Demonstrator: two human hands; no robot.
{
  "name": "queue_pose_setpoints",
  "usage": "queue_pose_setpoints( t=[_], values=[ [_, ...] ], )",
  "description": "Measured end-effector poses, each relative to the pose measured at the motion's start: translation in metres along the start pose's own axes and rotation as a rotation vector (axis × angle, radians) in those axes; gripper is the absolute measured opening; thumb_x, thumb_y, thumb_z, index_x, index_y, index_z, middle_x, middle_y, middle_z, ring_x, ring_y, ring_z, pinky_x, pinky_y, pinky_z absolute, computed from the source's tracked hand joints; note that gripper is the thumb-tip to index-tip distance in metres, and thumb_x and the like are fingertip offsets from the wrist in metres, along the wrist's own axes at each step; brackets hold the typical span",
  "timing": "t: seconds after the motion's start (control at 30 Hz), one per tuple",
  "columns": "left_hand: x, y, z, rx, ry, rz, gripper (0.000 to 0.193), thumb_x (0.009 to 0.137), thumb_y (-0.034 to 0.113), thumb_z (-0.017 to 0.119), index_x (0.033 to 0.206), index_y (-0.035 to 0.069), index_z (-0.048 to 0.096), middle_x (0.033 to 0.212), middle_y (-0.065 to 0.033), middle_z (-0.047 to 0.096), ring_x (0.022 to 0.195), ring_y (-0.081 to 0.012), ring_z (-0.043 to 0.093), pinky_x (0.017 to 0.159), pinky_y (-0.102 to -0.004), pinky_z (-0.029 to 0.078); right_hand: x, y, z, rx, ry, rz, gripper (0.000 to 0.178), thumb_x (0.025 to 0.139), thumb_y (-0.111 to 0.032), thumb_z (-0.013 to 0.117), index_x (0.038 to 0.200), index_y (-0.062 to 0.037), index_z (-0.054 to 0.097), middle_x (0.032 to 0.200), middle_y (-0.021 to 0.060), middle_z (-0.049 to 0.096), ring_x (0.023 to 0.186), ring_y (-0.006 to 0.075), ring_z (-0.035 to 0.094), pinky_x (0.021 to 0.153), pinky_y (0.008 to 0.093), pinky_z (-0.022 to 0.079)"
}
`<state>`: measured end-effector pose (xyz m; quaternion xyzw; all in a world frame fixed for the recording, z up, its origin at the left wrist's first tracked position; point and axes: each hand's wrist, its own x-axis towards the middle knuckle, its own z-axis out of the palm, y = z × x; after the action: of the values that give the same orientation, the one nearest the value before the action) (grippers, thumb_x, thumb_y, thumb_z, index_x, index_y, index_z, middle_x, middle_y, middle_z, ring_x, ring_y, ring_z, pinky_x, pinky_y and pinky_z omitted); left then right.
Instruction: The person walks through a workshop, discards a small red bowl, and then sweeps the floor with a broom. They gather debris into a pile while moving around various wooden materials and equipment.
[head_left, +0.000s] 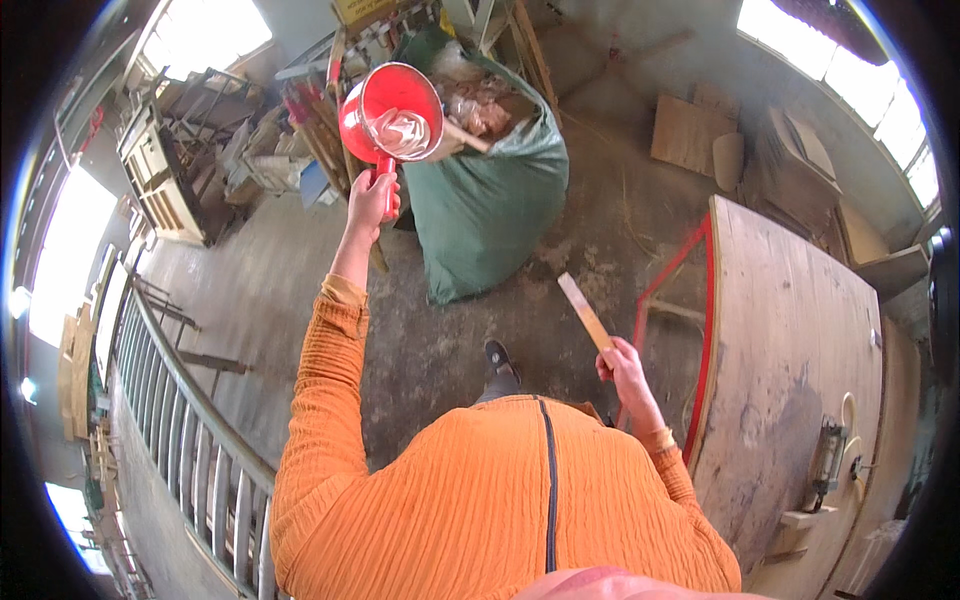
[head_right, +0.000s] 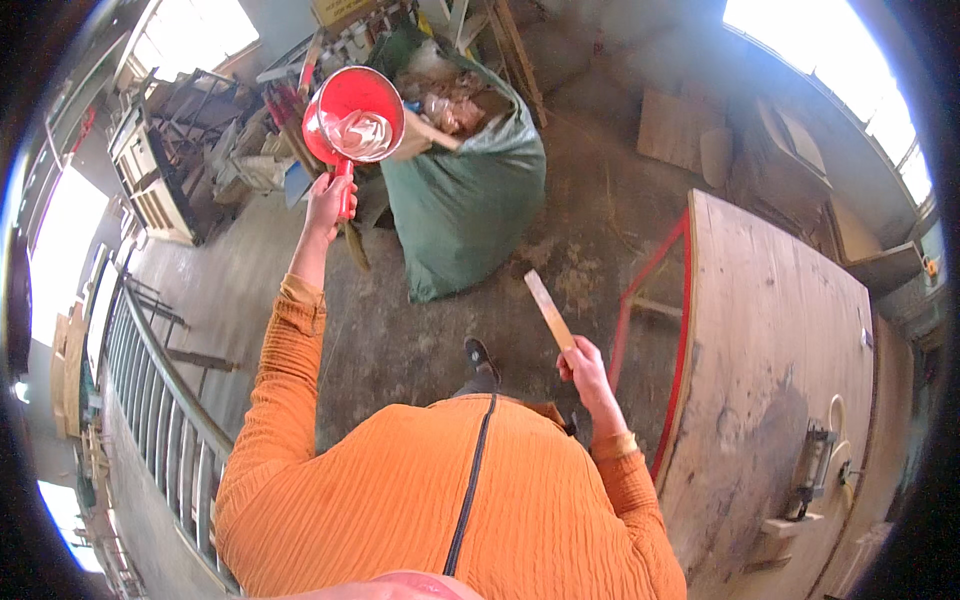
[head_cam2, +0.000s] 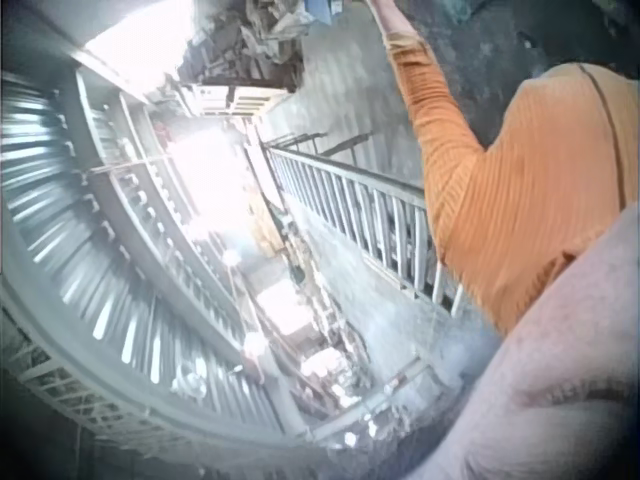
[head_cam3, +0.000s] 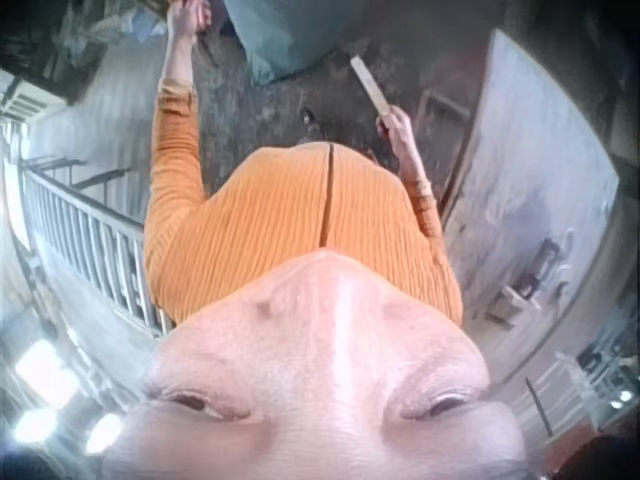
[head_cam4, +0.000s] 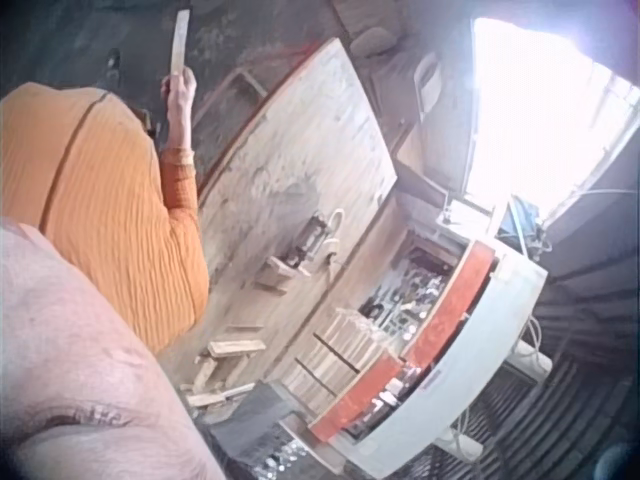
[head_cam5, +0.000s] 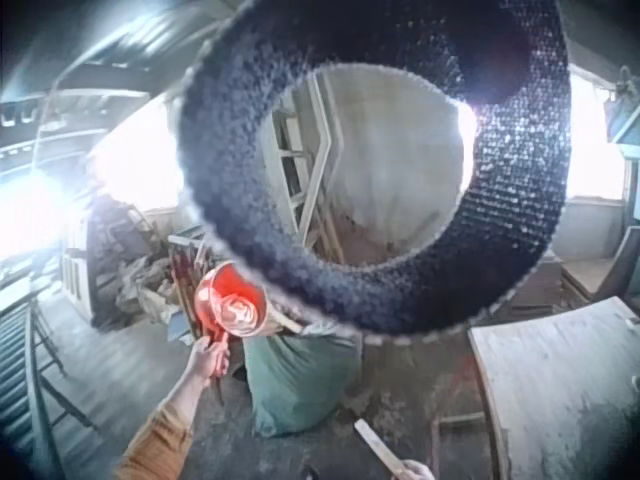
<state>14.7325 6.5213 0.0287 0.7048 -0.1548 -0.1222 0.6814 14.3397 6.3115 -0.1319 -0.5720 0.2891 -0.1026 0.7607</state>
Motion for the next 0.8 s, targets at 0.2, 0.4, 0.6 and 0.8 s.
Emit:
queue_pose_setpoints(
  t=[0.2,0.4,0.6,0.8],
  values=[
    [0.181,0.002,0.014,0.978,0.197,0.574,0.028,0.076,0.022,0.055,0.091,0.001,0.046,0.080,-0.0174,0.057,0.066,-0.0259,0.060,0.052,-0.0384,0.047,0.100,-0.013,0.027,0.025,0.099,0.039,0.014,0.084,-0.014,0.043,0.082,-0.0019,0.050,0.058,0.0016,0.048,0.047,0.0090,0.044,0.043,0.0226,0.035],
    [0.292,-0.012,0.062,1.327,0.146,0.587,0.030,0.080,0.018,0.051,0.102,0.004,0.037,0.096,-0.0193,0.051,0.078,-0.0359,0.058,0.064,-0.0446,0.049,0.187,-0.044,0.050,0.142,0.249,-0.002,0.021,0.083,-0.012,0.042,0.098,0.0013,0.049,0.060,0.0015,0.048,0.047,0.0084,0.043,0.044,0.0218,0.035],
    [0.344,-0.005,0.069,1.367,0.171,0.714,0.028,0.080,0.018,0.050,0.100,0.002,0.038,0.094,-0.0190,0.051,0.077,-0.0344,0.059,0.061,-0.0420,0.050,0.252,-0.069,0.042,0.059,0.190,0.021,0.021,0.082,-0.009,0.041,0.098,0.0009,0.050,0.061,0.0013,0.049,0.048,0.0076,0.043,0.044,0.0211,0.035],
    [0.357,0.008,0.072,1.474,0.228,0.721,0.025,0.081,0.019,0.048,0.100,0.003,0.040,0.089,-0.0168,0.052,0.073,-0.0321,0.060,0.056,-0.0398,0.051,0.331,-0.116,0.031,-0.030,0.104,-0.148,0.021,0.084,-0.010,0.042,0.100,0.0008,0.050,0.060,-0.0005,0.047,0.047,0.0056,0.041,0.043,0.0193,0.034]
  ],
)
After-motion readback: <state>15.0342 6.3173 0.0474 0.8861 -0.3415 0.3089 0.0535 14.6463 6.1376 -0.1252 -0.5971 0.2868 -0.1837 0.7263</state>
